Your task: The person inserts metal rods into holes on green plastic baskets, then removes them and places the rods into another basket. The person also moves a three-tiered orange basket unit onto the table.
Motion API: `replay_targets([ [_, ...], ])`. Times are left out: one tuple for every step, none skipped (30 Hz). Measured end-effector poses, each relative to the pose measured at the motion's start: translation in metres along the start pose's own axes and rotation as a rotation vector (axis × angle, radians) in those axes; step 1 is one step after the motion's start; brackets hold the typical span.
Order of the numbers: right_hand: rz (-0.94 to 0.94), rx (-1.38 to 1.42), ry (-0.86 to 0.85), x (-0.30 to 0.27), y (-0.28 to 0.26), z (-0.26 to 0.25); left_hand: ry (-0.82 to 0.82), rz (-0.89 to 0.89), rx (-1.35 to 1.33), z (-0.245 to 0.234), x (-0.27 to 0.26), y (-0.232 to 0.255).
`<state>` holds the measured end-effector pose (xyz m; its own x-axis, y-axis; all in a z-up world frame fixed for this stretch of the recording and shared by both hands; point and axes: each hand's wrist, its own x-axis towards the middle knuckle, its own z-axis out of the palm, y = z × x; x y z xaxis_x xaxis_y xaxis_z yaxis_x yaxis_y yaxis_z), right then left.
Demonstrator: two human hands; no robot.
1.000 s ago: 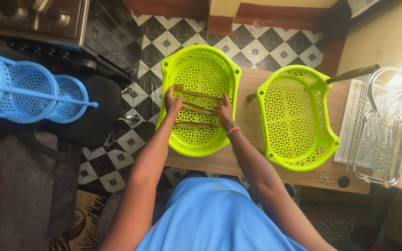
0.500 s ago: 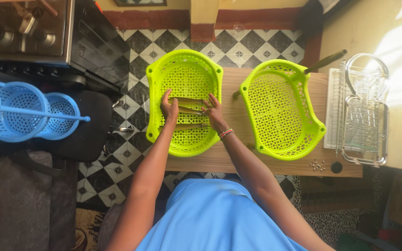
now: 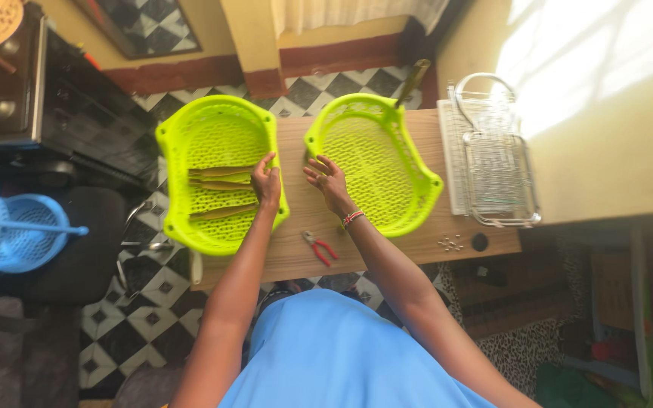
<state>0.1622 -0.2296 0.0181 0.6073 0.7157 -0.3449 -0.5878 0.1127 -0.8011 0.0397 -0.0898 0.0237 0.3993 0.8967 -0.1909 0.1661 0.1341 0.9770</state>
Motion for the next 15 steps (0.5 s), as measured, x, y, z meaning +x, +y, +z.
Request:
replay_targets([
  [-0.001,-0.015,0.025,-0.009,-0.008,-0.015,-0.008,0.019,0.018,0.013,-0.011,-0.001],
  [-0.003,-0.03,0.051,-0.017,-0.015,-0.029,-0.02,0.108,0.007,0.026,-0.019,-0.003],
  [-0.016,-0.027,0.064,-0.026,-0.021,-0.044,-0.032,0.192,-0.004,0.037,-0.028,-0.008],
  [-0.029,-0.024,0.078,-0.034,-0.026,-0.058,-0.045,0.276,-0.016,0.048,-0.036,-0.013],
  [-0.042,-0.02,0.089,-0.041,-0.03,-0.072,-0.038,0.336,0.002,0.058,-0.043,-0.017],
  [-0.045,-0.021,0.097,-0.047,-0.035,-0.085,-0.03,0.395,0.019,0.069,-0.05,-0.02],
  [-0.044,-0.021,0.108,-0.055,-0.039,-0.099,-0.024,0.451,0.038,0.079,-0.059,-0.024],
  [-0.044,-0.02,0.118,-0.061,-0.042,-0.113,-0.028,0.307,0.072,0.09,-0.068,-0.027],
  [-0.046,-0.022,0.129,-0.065,-0.045,-0.126,-0.031,0.163,0.106,0.099,-0.077,-0.028],
  [-0.049,-0.023,0.14,-0.069,-0.049,-0.138,-0.037,0.019,0.139,0.108,-0.086,-0.029],
  [-0.05,-0.025,0.146,-0.071,-0.051,-0.148,-0.04,0.042,0.149,0.115,-0.093,-0.028],
  [-0.058,-0.031,0.149,-0.075,-0.054,-0.157,-0.044,0.065,0.159,0.122,-0.101,-0.029],
  [-0.071,-0.035,0.151,-0.077,-0.057,-0.166,-0.049,0.091,0.169,0.13,-0.104,-0.028],
  [-0.085,-0.04,0.154,-0.079,-0.06,-0.174,-0.064,0.098,0.132,0.137,-0.108,-0.027],
  [-0.085,-0.041,0.163,-0.079,-0.063,-0.182,-0.082,0.103,0.096,0.142,-0.111,-0.027],
])
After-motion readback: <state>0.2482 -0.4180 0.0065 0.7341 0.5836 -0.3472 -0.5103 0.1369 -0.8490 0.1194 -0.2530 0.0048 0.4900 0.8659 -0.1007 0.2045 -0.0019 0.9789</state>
